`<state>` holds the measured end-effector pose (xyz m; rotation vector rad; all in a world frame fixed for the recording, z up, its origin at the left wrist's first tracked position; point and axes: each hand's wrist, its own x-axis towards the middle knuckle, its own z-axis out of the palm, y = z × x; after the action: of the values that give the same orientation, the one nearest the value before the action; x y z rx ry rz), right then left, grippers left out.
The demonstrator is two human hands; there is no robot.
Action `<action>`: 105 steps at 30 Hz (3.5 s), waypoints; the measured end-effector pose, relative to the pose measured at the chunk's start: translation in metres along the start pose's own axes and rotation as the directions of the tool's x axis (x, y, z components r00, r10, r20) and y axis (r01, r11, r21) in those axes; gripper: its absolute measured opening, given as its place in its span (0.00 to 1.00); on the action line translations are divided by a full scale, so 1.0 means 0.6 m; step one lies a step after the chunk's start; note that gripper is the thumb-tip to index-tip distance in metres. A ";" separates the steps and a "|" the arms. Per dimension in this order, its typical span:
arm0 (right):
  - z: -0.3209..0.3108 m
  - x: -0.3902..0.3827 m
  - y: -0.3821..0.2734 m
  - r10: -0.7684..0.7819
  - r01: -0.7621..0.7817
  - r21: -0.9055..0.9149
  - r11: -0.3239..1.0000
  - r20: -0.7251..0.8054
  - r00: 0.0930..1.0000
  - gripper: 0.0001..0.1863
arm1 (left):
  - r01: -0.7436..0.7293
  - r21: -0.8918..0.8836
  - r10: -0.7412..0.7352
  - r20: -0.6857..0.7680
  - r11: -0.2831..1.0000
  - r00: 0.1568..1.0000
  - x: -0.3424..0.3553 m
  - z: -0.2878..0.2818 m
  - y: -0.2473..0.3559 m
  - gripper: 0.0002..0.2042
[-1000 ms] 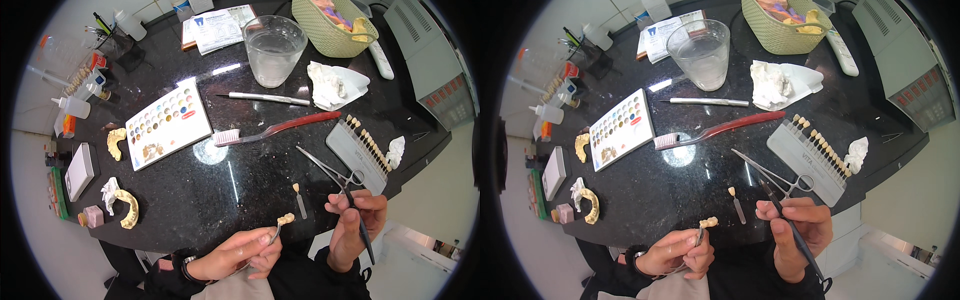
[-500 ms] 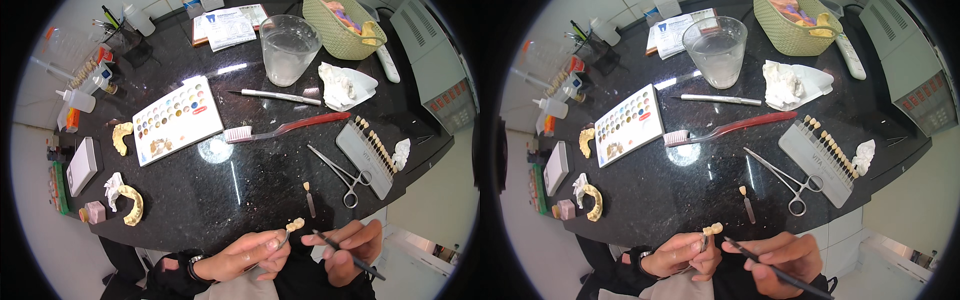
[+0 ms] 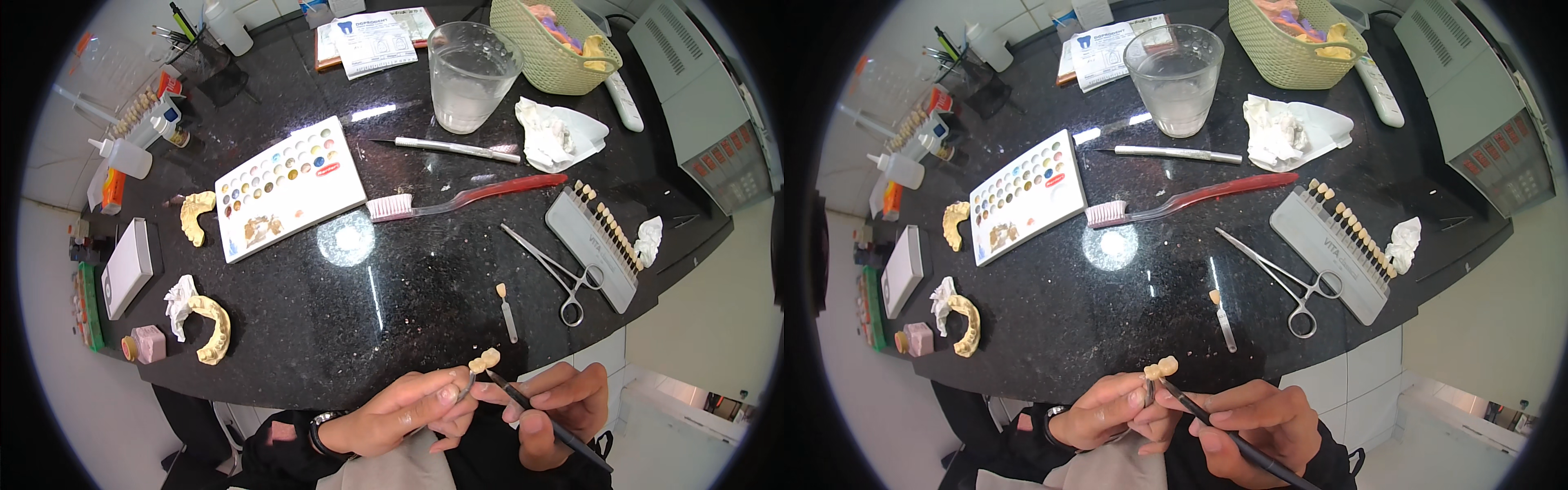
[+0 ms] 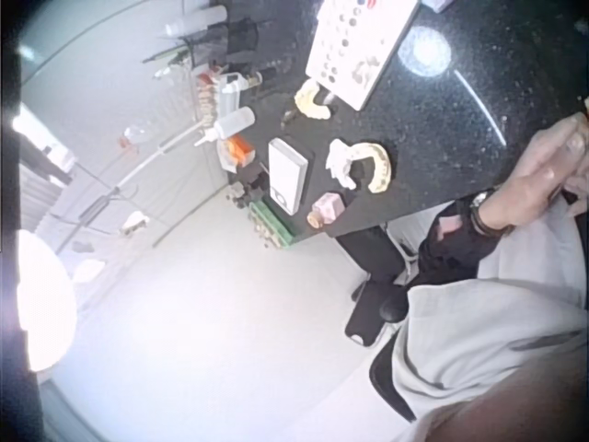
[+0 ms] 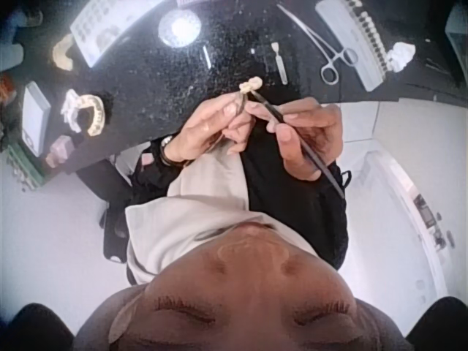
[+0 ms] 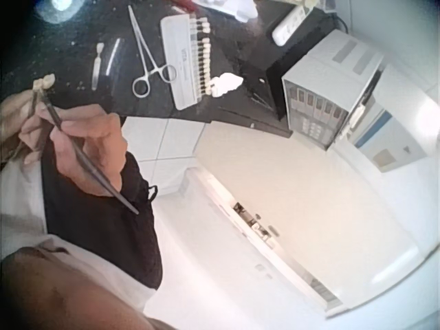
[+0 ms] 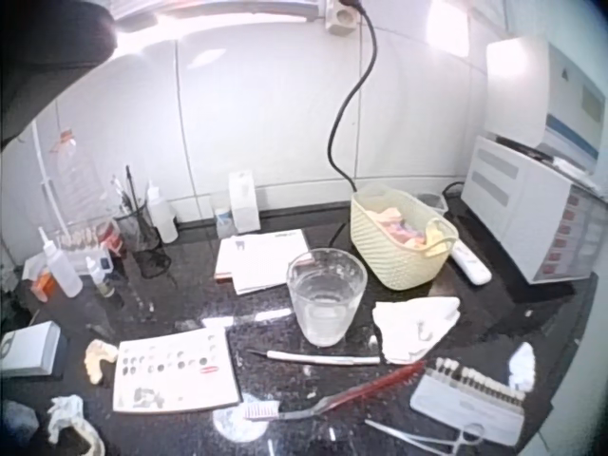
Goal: The person colors a dental crown by hand using a fine brush to apply pigment while holding the prosthetic with a clamp.
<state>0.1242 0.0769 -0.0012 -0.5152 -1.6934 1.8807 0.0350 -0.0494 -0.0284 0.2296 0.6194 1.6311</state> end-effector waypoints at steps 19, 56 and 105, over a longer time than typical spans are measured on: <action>0.016 -0.001 -0.009 -0.073 0.059 -0.137 0.989 -0.100 0.992 0.19 | -0.088 0.096 0.098 -0.107 0.991 0.989 0.000 0.021 0.005 0.12; -0.002 0.008 0.002 -0.126 0.137 -0.100 0.985 0.110 0.986 0.15 | -0.165 0.213 0.206 -0.188 0.963 0.960 0.003 0.028 -0.003 0.13; 0.007 0.009 0.004 -0.225 0.234 -0.008 0.972 0.240 0.944 0.12 | -0.143 -0.102 0.141 -0.029 0.984 0.990 -0.017 0.020 0.005 0.14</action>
<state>0.1172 0.0769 -0.0024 -0.0995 -1.8540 1.7997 0.0403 -0.0566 -0.0149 0.1826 0.5429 1.8001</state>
